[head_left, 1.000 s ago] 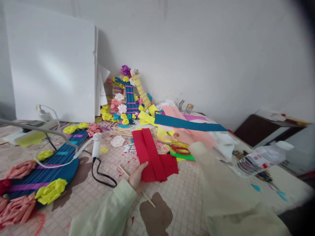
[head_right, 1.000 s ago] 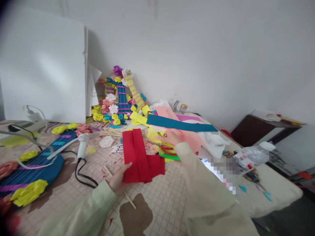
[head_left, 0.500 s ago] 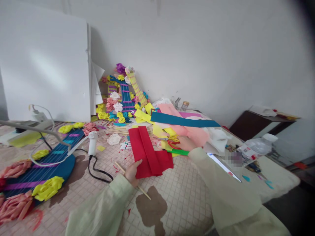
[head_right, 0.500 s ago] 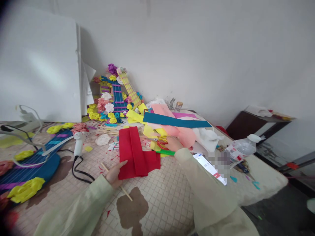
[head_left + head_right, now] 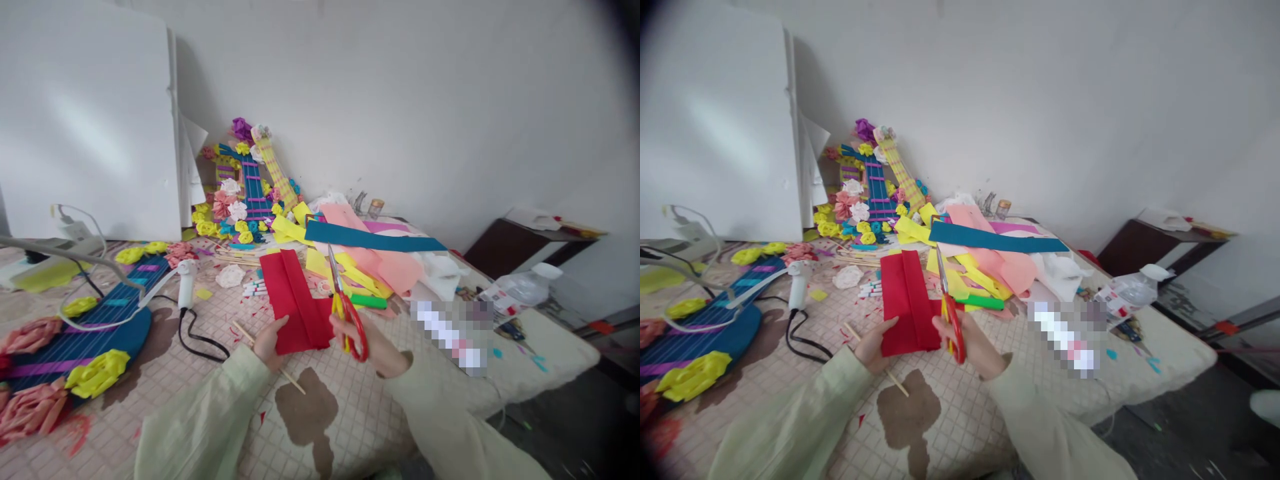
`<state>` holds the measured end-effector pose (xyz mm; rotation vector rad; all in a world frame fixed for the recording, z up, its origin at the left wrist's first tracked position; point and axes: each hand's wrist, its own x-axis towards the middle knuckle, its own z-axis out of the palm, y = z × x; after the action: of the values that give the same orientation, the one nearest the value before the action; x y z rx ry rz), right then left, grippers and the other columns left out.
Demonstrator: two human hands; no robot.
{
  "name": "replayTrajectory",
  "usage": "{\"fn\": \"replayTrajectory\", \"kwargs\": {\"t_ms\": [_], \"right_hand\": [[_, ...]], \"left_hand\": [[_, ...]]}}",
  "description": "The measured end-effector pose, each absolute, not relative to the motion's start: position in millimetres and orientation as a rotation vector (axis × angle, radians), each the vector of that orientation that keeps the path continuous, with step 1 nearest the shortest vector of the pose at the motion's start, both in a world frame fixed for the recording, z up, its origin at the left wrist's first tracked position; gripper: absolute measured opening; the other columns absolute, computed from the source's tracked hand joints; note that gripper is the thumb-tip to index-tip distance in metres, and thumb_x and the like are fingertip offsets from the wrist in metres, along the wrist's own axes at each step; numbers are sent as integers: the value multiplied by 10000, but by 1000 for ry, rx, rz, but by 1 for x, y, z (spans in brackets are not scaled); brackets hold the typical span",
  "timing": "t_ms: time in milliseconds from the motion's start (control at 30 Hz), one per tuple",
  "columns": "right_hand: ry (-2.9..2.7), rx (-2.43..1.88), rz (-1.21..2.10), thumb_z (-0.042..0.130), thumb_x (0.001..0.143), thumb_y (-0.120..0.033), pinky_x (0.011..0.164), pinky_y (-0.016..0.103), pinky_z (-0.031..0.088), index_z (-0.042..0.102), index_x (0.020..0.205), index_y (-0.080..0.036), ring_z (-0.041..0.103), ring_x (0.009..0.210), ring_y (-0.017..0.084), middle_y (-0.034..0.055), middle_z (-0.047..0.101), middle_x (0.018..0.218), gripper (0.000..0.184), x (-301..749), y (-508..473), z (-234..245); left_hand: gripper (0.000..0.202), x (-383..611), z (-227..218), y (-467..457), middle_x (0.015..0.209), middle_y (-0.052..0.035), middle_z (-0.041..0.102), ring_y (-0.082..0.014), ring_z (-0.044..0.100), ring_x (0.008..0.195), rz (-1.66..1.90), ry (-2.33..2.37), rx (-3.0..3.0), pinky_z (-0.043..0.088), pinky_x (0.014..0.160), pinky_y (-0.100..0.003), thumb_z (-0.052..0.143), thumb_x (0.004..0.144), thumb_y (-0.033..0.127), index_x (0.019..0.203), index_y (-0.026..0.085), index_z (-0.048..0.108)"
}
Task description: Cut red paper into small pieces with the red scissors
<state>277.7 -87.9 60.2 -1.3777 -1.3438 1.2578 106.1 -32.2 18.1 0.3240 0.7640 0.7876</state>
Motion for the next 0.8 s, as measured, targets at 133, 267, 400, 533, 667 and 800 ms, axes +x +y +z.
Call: {"fn": "replayTrajectory", "kwargs": {"t_ms": [133,267,400,533,667,800], "right_hand": [[-1032,-1116,1428,635,742,-463,560,278,452,417,899,-206,598,569,143,-34,552,600,371,245,-129,36],[-935,-1044,1672,597,757,-528,425,216,360,382,953,-214,491,397,95,-59,513,519,427,238,-174,14],[-773,-853,1908,614,670,-637,443,204,280,446,961,-216,411,424,56,-58,453,579,539,242,-204,-11],[-652,-802,2043,666,528,-699,511,234,244,536,843,-173,408,505,76,-31,450,575,627,241,-217,-25],[-547,-936,2026,650,599,-653,528,234,226,575,886,-161,423,518,79,-21,489,585,575,238,-224,-26],[-470,-965,2066,702,607,-550,535,213,262,567,886,-174,462,547,77,-30,506,619,488,236,-223,-18]], "left_hand": [[222,106,22,-34,847,-122,727,-219,691,762,809,759,299,530,779,-332,451,846,158,918,69,641],[175,107,23,-35,744,-74,725,-197,687,728,841,800,272,526,779,-312,467,839,126,850,93,639],[172,107,22,-34,737,-74,724,-220,685,798,842,791,265,514,822,-326,468,841,131,843,97,636],[222,107,22,-35,838,-109,729,-263,666,911,836,744,246,499,868,-389,490,832,148,1002,87,620],[291,105,25,-36,864,-103,730,-260,666,916,857,741,213,497,875,-395,478,844,148,1112,96,577],[387,103,27,-36,874,-102,729,-249,672,900,883,714,208,505,862,-377,488,841,134,1223,76,506]]}}
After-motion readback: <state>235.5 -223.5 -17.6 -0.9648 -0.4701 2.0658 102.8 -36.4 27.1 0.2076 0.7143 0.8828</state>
